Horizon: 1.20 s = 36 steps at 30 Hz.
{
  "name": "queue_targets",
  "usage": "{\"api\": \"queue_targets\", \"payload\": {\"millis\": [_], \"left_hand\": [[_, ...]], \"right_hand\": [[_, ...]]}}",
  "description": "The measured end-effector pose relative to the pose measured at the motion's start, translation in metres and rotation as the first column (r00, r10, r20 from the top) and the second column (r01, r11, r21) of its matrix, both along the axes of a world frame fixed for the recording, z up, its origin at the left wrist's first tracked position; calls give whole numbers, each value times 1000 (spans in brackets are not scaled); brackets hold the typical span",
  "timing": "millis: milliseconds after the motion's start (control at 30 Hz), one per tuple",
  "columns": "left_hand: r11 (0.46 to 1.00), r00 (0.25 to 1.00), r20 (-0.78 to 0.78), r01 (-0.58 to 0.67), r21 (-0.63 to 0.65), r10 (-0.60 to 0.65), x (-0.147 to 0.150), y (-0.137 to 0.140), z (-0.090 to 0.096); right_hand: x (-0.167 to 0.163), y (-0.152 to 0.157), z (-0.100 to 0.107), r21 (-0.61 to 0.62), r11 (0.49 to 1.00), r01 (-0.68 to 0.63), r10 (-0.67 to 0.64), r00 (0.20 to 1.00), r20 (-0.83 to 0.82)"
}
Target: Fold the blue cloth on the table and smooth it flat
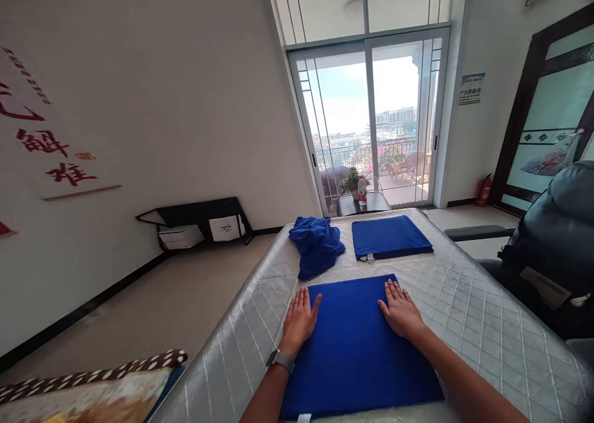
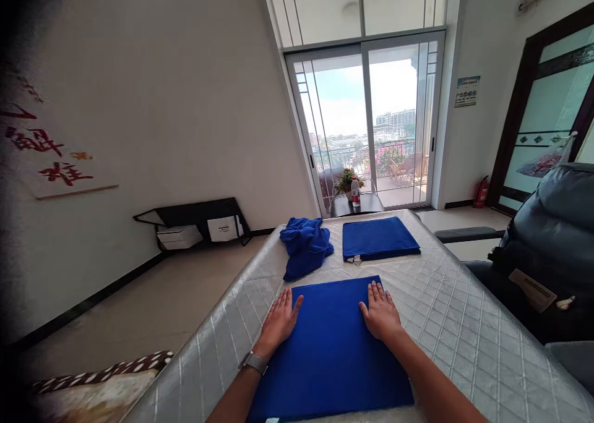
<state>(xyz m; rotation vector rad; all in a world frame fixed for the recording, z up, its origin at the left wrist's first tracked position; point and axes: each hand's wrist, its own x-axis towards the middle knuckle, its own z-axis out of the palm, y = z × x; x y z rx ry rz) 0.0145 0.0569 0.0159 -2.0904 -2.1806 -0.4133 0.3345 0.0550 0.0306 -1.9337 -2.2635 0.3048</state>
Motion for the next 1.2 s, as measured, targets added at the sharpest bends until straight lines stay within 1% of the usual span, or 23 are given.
{"api": "queue_targets", "payload": {"millis": [33, 67, 133, 167, 233, 300, 367, 433, 500, 567, 667, 767, 867, 900, 967, 1100, 1200], "left_hand": [[1000, 1000, -2, 11, 4, -11, 5, -3, 3], [999, 999, -2, 47, 3, -47, 15, -6, 6], [983, 983, 3, 182, -17, -182, 45, -14, 12], [964, 964, 7, 264, -28, -264, 65, -18, 14], [906, 907, 16, 422, -39, -422, 109, -26, 18], [850, 850, 31, 526, -29, -525, 151, -32, 19], [824, 824, 55, 566, -22, -564, 180, -37, 19], [831, 831, 72, 555, -28, -552, 191, -39, 16], [855, 855, 71, 518, -41, -514, 183, -38, 12], [881, 883, 57, 469, -54, -466, 160, -34, 7], [928, 931, 21, 366, -73, -365, 110, -26, 2], [969, 973, -14, 230, -91, -232, 57, -18, 3], [992, 997, -5, 81, -99, -82, 17, -13, 4], [994, 999, 7, 49, -99, -48, 9, -12, 3], [996, 999, 29, 30, -85, -27, 0, -12, 1], [997, 998, 38, 60, -45, -59, -3, -11, -4], [997, 998, 30, 61, -38, -59, -4, -9, -7]], "right_hand": [[0, 0, 0, -3, 1000, 1, -1, 1000, -7], [0, 0, 0, -6, 1000, 2, -2, 1000, -13], [0, 0, 0, -12, 1000, 7, -7, 1000, -14], [0, 0, 0, -11, 1000, 9, -9, 1000, -10], [0, 0, -1, -3, 1000, 7, -7, 1000, 6], [1, -1, -2, 11, 1000, -11, 10, 1000, 29], [2, -1, -3, 18, 999, -30, 29, 998, 53], [3, -2, -3, 22, 999, -41, 40, 997, 64], [3, -1, -2, 24, 999, -35, 34, 998, 54], [2, -1, -1, 23, 1000, -21, 20, 999, 34], [0, 0, 0, 12, 1000, 5, -5, 1000, 15], [0, 0, -1, 11, 1000, 10, -10, 1000, 13], [1, 1, -2, 15, 1000, 1, -1, 1000, 22], [1, 2, -2, 21, 1000, -5, 5, 1000, 25], [2, 4, 1, 46, 999, -19, 18, 999, 26], [2, 13, 6, 122, 991, -46, 45, 999, 14], [1, 21, 5, 116, 993, -39, 39, 999, 2]]}}
